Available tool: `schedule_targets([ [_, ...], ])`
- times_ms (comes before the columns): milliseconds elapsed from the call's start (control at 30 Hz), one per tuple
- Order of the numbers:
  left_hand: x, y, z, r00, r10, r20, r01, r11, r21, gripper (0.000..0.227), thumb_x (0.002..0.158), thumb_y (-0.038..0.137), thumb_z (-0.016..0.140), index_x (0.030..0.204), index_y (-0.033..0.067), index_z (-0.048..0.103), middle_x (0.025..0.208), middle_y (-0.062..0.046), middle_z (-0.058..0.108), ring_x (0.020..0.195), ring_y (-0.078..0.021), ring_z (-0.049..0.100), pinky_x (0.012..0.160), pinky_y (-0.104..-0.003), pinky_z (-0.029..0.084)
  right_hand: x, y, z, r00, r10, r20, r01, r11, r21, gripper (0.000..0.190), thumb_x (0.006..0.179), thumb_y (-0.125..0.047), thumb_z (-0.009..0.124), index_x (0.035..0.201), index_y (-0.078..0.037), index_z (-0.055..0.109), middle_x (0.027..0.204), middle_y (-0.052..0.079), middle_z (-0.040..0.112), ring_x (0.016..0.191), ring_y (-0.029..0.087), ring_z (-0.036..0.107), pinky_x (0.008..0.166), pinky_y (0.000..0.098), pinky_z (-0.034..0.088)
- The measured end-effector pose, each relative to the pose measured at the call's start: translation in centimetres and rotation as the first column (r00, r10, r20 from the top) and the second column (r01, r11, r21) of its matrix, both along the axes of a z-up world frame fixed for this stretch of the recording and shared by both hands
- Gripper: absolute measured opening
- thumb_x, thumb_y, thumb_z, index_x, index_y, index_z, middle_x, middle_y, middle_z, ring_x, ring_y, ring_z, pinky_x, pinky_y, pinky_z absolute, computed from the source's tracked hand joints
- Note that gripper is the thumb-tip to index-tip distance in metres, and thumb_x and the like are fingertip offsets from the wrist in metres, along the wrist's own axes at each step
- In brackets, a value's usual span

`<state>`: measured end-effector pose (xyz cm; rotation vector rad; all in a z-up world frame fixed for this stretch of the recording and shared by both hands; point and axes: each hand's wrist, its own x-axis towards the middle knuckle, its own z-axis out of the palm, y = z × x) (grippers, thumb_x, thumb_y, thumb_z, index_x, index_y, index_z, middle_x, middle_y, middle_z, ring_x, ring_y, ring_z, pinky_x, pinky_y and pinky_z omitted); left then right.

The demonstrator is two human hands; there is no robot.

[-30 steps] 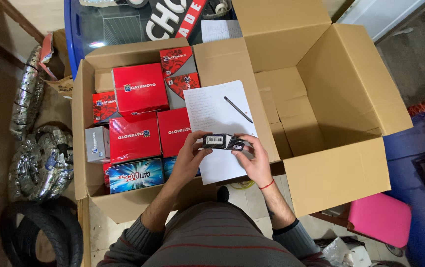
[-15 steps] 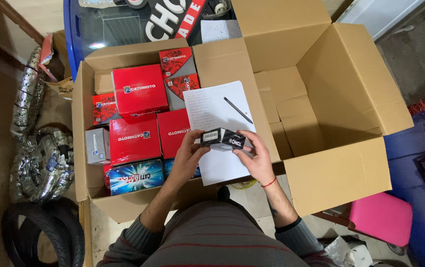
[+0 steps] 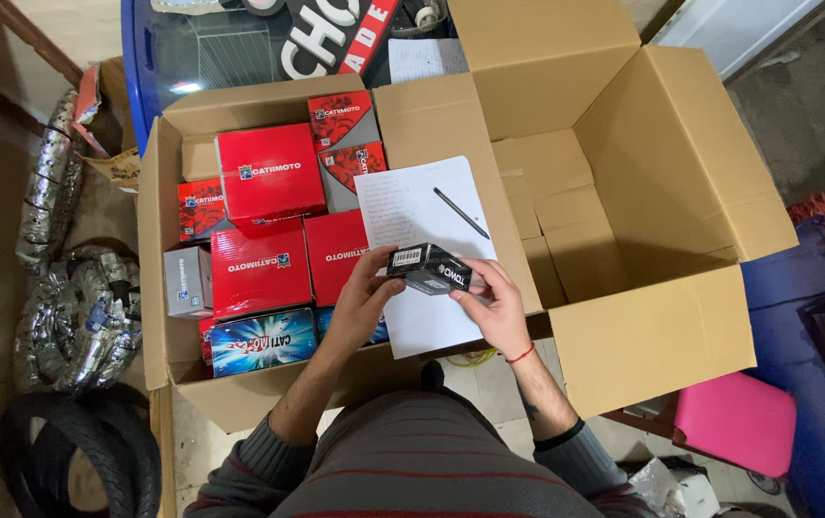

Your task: The person picks up small product boxes from a shelf, places them into a larger cardboard box, and writes on a notepad. They handle several red and grey boxes, open one to reveal a wrapped item, and continue arranging items inside the larger box.

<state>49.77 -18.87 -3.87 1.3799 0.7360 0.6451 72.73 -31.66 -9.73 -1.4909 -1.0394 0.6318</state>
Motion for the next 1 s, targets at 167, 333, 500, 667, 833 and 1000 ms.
schedule_targets([
  [167,0.3,-0.9,1.6,1.0,-0.014,-0.023,0.014,1.0,-0.002,0.064,0.111,0.011,0.067,0.169,0.0049,0.041,0.16,-0.042,0.05,0.139,-0.0585,0.064,0.117,-0.068,0.053,-1.0,-0.2,2.4,0.998,-0.066,0.016,0.065,0.997,0.041,0.055,0.087,-0.006,0.096,0.139,-0.006,0.078,0.12,0.012,0.073,0.107,0.017,0.072,0.093,0.0319,0.068],
  [333,0.8,-1.5,1.1,1.0,-0.023,0.011,0.023,1.0,-0.008,0.069,0.11,0.008,0.067,0.171,0.0048,0.035,0.156,-0.041,0.052,0.137,-0.059,0.065,0.114,-0.067,0.056,-1.3,-0.3,3.0,0.987,-0.142,0.075,0.136,0.988,0.072,0.054,0.085,-0.009,0.099,0.135,-0.005,0.08,0.116,0.012,0.072,0.106,0.019,0.073,0.093,0.031,0.068],
  [500,1.0,-1.7,-1.1,0.995,-0.02,0.101,0.021,1.0,-0.013,0.075,0.108,0.005,0.069,0.169,0.0015,0.025,0.152,-0.042,0.051,0.135,-0.0623,0.064,0.111,-0.069,0.056,-1.9,-0.3,3.4,0.983,-0.164,0.081,0.157,0.984,0.084,0.052,0.085,-0.008,0.099,0.133,-0.004,0.079,0.116,0.015,0.073,0.105,0.022,0.072,0.093,0.0339,0.068],
  [667,1.7,-2.4,-1.0,0.991,-0.003,0.135,0.012,0.998,-0.066,0.094,0.102,0.009,0.08,0.171,0.0077,0.017,0.163,-0.042,0.04,0.142,-0.0647,0.055,0.113,-0.066,0.056,-2.7,-0.4,2.3,0.967,-0.19,0.167,0.175,0.979,0.103,0.055,0.082,-0.016,0.103,0.131,-0.007,0.078,0.117,0.011,0.073,0.108,0.022,0.074,0.091,0.0311,0.067],
  [833,2.7,-3.5,1.6,0.977,-0.029,0.21,0.068,0.981,-0.183,0.118,0.099,0.012,0.082,0.179,0.0112,-0.005,0.174,-0.051,0.012,0.148,-0.077,0.028,0.12,-0.075,0.044,-3.6,-0.6,1.4,0.913,-0.203,0.354,0.152,0.974,0.168,0.055,0.081,-0.02,0.103,0.128,-0.01,0.075,0.126,0.011,0.072,0.118,0.03,0.074,0.1,0.0402,0.065],
  [1000,3.0,-3.4,2.1,0.997,0.023,0.075,-0.019,0.998,-0.058,0.103,0.102,0.015,0.08,0.178,-0.0007,0.012,0.165,-0.05,0.038,0.15,-0.0659,0.045,0.12,-0.069,0.047,-5.5,-0.4,2.2,0.874,-0.066,0.481,-0.035,0.98,0.197,0.054,0.084,-0.013,0.097,0.129,-0.009,0.068,0.151,0.018,0.062,0.141,0.043,0.06,0.118,0.0577,0.049],
])
